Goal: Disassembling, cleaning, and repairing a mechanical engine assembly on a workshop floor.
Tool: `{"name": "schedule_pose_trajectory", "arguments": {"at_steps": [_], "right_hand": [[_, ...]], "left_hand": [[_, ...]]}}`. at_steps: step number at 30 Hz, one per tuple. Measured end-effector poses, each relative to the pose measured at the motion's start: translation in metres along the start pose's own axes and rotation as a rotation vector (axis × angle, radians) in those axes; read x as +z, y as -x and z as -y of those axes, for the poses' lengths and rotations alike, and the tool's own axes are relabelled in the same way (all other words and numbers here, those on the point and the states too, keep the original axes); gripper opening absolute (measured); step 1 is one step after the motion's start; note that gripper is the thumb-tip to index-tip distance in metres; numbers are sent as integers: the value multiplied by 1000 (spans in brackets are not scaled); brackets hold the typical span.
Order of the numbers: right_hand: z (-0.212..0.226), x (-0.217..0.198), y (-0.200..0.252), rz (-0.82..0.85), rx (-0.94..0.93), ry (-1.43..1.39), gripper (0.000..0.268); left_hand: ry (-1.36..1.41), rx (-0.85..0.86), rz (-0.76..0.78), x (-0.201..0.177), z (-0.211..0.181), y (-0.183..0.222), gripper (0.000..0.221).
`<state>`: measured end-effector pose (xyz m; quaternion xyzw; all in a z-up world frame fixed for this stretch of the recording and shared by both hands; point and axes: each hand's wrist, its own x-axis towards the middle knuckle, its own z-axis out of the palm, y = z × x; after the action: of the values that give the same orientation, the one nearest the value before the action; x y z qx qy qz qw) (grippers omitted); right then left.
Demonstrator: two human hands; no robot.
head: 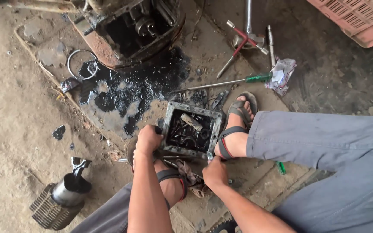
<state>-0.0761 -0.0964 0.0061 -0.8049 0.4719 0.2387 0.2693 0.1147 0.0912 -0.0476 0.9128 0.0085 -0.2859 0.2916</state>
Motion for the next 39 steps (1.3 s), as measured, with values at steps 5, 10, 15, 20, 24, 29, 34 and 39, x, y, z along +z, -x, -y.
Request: {"name": "schedule_pose_trajectory", "arguments": {"at_steps": [5,10,15,20,24,29,34,39], "right_hand": [[10,9,1,-13,-44,-51,24],[15,44,-4,-90,-13,-95,21],[21,45,6,26,-9,-104,19],[11,30,3,-53,70,-133,19],[-2,62,-14,-17,-10,-179,26],[72,43,39,117,-60,-55,20],[34,49,17,67,-185,-98,27],[12,52,-9,-145,-25,-203,30]], "left_hand": [[-15,-18,-14,-5,-7,9,27],[-32,28,-20,-5,-6,4,25],[-41,-46,16,-3,-4,2,22],[-27,-54,26,-15,-16,13,21],[-3,-59,38,-14,-15,11,23],[-22,-53,40,-16,-12,10,25],[-19,-12,16,-11,-4,4,29],[24,-43,67,-14,-5,8,30]]}}
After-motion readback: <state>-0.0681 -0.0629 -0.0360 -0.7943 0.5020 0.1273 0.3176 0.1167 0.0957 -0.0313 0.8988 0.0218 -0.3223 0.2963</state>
